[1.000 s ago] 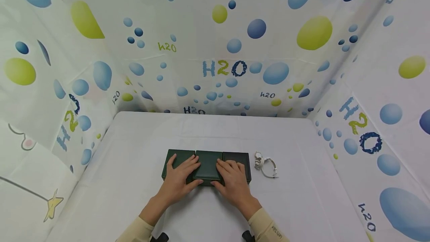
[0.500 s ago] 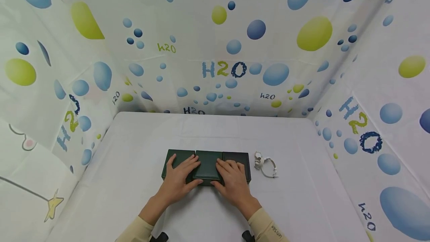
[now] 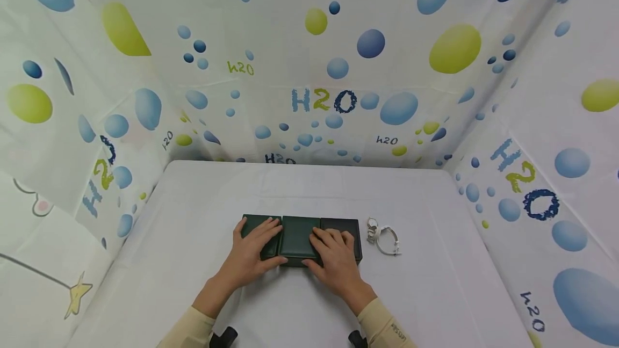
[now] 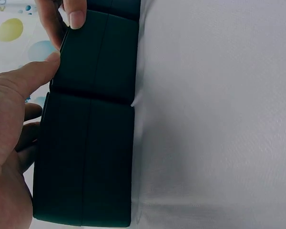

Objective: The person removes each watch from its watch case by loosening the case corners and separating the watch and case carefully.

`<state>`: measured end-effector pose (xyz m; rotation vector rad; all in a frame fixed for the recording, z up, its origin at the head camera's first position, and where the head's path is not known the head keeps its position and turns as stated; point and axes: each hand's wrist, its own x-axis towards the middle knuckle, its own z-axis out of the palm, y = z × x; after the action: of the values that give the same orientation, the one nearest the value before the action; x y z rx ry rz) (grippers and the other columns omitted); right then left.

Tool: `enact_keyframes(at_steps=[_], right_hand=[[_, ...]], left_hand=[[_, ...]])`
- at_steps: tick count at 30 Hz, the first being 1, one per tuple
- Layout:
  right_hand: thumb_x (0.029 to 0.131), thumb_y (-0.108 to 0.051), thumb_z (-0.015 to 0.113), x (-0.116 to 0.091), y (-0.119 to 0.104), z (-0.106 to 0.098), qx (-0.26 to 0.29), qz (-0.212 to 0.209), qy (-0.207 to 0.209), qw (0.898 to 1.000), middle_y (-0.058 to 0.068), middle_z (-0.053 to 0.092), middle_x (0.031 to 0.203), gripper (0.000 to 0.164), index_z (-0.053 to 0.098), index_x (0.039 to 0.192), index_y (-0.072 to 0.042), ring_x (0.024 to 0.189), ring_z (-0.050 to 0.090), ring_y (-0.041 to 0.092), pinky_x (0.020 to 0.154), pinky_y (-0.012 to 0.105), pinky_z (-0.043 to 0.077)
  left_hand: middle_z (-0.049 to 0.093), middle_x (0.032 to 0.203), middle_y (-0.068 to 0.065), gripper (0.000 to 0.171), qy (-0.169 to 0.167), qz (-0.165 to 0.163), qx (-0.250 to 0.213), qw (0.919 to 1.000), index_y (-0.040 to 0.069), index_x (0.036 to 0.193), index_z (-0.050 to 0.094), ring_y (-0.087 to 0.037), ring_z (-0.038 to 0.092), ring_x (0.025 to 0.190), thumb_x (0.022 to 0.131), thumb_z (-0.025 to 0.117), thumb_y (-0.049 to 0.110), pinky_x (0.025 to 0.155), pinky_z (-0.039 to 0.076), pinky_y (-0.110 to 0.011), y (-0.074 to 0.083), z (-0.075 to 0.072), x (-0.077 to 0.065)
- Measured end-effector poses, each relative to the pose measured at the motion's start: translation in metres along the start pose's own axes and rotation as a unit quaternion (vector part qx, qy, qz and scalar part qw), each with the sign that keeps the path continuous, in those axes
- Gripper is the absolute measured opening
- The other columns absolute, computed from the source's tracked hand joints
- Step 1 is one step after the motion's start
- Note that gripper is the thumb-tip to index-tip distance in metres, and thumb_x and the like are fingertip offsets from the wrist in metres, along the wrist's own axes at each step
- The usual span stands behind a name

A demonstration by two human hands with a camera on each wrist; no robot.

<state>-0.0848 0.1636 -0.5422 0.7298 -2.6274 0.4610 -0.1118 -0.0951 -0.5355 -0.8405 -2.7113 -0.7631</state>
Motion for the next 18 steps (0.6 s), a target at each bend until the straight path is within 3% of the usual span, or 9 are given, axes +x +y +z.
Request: enact_keyframes(at_steps=[5,10,18], right_hand=[[0.083,-0.051,0.07,0.002,-0.003,0.001,0.006,0.004,-0.004,1.0,0.003,0.051,0.141,0.065,0.057,0.135,-0.014,0.122,0.045,0.023,0.097,0.05,0.022],[0.084,-0.052,0.068,0.007,-0.009,0.0,0.013,0.004,-0.003,1.0,0.004,0.046,0.145,0.069,0.052,0.139,-0.014,0.126,0.043,0.024,0.099,0.051,0.021],[0.086,-0.05,0.067,0.015,-0.017,0.001,0.035,-0.004,-0.005,0.999,0.005,0.045,0.146,0.064,0.054,0.138,-0.014,0.127,0.042,0.022,0.101,0.051,0.02]], left_hand=[[0.044,0.147,-0.006,0.082,-0.005,0.008,-0.002,1.0,0.014,0.14,0.051,-0.023,0.04,0.136,0.076,0.071,0.061,0.11,0.004,-0.063,-0.007,-0.002,-0.001],[0.04,0.149,-0.006,0.091,-0.032,-0.009,0.01,0.9994,0.017,0.143,0.047,-0.022,0.037,0.138,0.071,0.073,0.065,0.111,0.001,-0.062,-0.017,-0.009,-0.002],[0.039,0.15,-0.007,0.094,-0.042,-0.028,0.001,0.9987,0.017,0.144,0.046,-0.025,0.037,0.138,0.067,0.077,0.063,0.111,0.0,-0.061,-0.023,-0.02,-0.002]])
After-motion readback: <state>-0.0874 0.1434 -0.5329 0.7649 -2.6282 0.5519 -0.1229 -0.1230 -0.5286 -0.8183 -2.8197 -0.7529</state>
